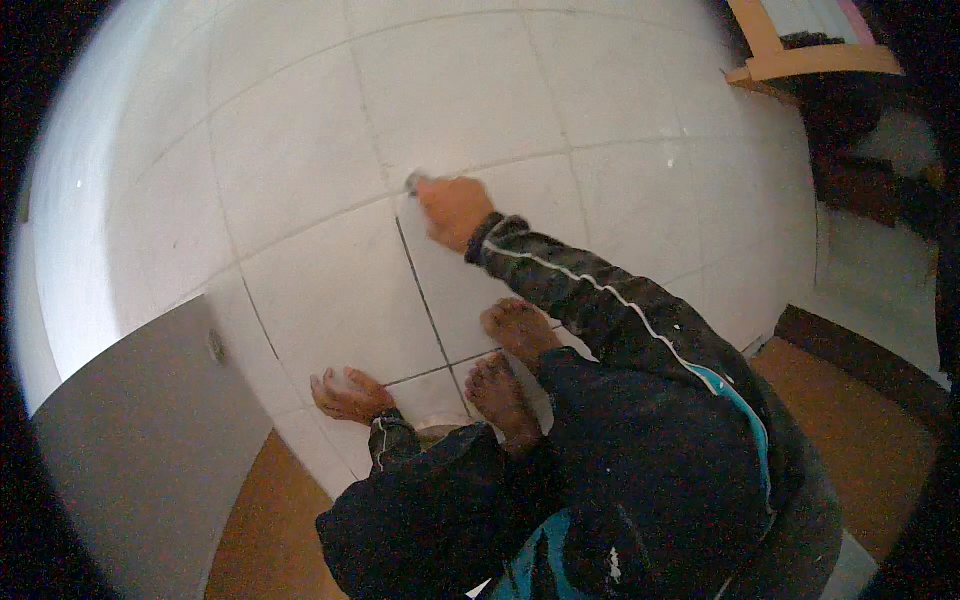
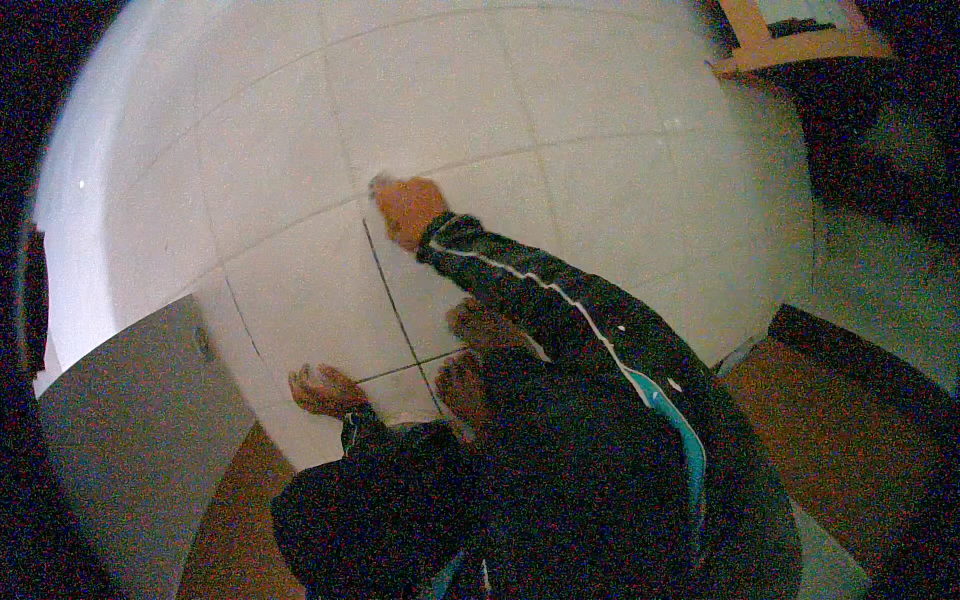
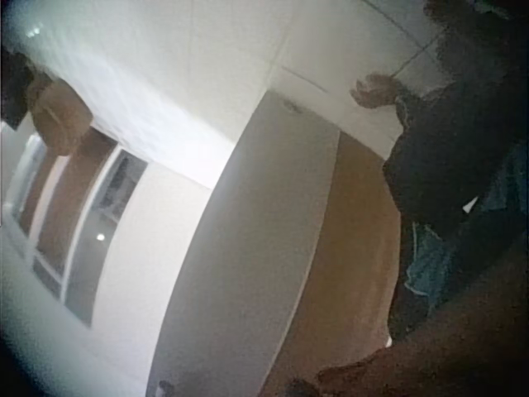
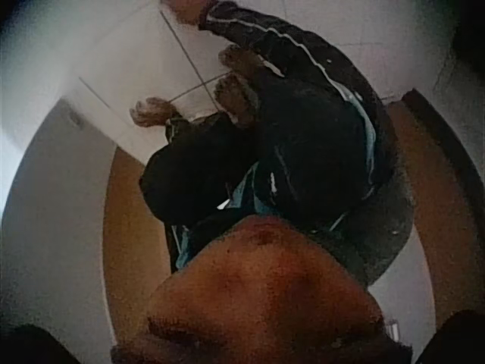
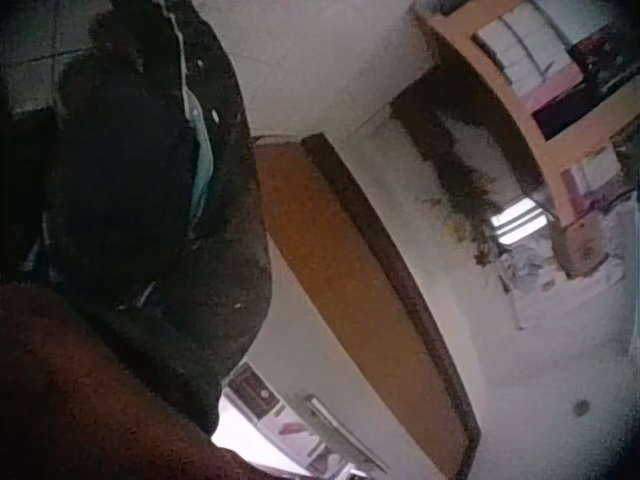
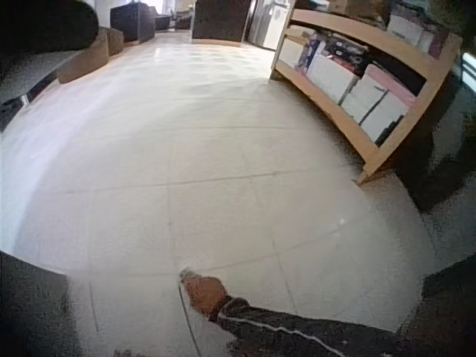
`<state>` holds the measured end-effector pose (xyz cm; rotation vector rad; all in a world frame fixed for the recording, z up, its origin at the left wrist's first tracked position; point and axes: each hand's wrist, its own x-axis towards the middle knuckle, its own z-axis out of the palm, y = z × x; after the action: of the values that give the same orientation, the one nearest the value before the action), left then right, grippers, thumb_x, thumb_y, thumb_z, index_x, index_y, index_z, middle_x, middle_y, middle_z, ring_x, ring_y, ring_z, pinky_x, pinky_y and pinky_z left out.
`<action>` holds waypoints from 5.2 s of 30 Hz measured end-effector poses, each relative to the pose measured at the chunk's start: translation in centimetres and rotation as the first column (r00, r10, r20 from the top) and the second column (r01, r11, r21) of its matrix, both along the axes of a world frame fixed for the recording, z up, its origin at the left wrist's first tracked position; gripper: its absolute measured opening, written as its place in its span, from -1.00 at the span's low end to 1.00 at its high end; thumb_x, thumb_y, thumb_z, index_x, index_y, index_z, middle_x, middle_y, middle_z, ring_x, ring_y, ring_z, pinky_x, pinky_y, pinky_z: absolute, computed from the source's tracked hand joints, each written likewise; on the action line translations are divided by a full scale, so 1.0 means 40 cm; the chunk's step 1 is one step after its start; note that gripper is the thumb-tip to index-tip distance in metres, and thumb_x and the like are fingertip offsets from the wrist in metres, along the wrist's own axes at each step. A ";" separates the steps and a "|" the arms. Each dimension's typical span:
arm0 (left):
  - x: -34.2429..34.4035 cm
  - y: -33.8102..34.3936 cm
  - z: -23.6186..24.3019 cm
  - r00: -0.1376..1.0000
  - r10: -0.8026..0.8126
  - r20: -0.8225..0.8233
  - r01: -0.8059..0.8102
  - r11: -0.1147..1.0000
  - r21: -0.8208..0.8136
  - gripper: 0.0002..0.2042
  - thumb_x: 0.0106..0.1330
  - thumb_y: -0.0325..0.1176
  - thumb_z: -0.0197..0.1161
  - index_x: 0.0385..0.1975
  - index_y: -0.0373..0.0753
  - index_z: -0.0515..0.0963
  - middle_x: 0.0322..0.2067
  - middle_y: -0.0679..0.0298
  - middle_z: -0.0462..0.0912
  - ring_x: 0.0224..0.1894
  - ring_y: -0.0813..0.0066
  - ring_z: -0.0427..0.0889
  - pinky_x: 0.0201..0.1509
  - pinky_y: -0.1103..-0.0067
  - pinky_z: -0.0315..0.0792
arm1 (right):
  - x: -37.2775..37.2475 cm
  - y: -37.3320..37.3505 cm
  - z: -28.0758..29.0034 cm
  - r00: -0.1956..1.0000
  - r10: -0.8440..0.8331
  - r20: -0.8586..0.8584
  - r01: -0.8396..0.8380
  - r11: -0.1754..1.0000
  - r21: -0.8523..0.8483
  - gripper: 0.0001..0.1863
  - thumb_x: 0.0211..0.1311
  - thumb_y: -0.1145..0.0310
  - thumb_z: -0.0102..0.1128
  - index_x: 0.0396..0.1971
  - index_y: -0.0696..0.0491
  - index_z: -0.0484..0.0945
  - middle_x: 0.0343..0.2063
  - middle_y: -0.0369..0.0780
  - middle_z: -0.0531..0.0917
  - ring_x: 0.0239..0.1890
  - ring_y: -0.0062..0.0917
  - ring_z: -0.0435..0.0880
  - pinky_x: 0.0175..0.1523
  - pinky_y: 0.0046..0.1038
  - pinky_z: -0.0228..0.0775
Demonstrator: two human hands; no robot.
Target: The person applies grout into the seams between floor tiles using a putty knife and wipes away excess material.
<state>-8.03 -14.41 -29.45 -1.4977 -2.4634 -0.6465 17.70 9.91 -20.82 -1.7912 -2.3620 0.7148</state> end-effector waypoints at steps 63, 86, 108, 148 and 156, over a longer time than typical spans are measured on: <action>-0.115 -0.219 0.070 0.742 0.145 0.654 -0.080 0.988 -0.129 -0.73 0.29 -0.28 0.18 -0.09 -0.28 0.54 -0.16 0.05 0.65 -0.06 0.12 0.60 0.07 0.34 0.44 | -0.270 -0.061 -0.087 0.704 0.251 -0.665 -0.473 0.864 -0.175 -0.66 0.24 0.46 0.16 0.04 0.04 0.57 -0.10 -0.16 0.71 -0.07 -0.40 0.70 0.06 -0.41 0.50; -0.083 -0.589 0.077 0.697 0.316 0.643 0.126 0.829 -0.544 -0.58 0.14 -0.13 0.28 -0.01 -0.13 0.58 -0.05 0.14 0.63 0.00 0.12 0.59 0.13 0.35 0.46 | -0.690 -0.020 -0.005 0.270 0.922 0.278 -0.939 0.316 -0.136 -0.40 -0.01 0.59 0.11 0.03 -0.35 0.58 -0.18 -0.17 0.70 -0.08 -0.23 0.67 0.03 -0.21 0.53; -0.063 -0.946 0.036 0.564 0.753 0.339 -0.720 0.650 -0.244 -0.76 0.27 -0.45 0.12 -0.09 -0.20 0.58 -0.12 0.07 0.67 -0.04 0.07 0.63 0.08 0.34 0.49 | -0.686 -0.167 -0.091 0.321 0.933 0.161 -0.946 0.309 0.098 -0.56 0.05 0.45 0.09 0.01 -0.05 0.53 -0.35 -0.15 0.69 -0.27 -0.24 0.70 -0.26 -0.19 0.51; 0.060 -0.390 -0.054 0.884 0.356 0.303 -0.342 0.934 -0.101 -0.69 0.26 -0.23 0.13 -0.04 -0.18 0.48 0.19 -0.02 0.36 0.30 -0.22 0.23 0.33 -0.08 0.11 | -0.899 0.136 -0.050 0.447 0.840 0.308 -0.886 0.464 0.021 -0.70 0.03 0.46 0.10 -0.17 0.05 0.59 -0.34 0.04 0.68 -0.30 -0.07 0.69 -0.16 -0.14 0.57; 0.050 -0.382 -0.043 0.880 0.353 0.319 -0.324 0.935 -0.140 -0.70 0.28 -0.23 0.11 -0.05 -0.19 0.48 0.19 -0.02 0.37 0.29 -0.22 0.25 0.33 -0.09 0.11 | -0.893 0.043 -0.119 0.475 0.780 0.407 -0.873 0.474 0.113 -0.66 0.03 0.44 0.11 -0.12 0.02 0.56 -0.38 -0.01 0.68 -0.30 -0.09 0.70 -0.21 -0.13 0.56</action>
<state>-6.03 -29.70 -31.16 -0.9963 -2.9482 -0.7953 -18.01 11.62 -25.58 -0.4896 -3.3097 0.0399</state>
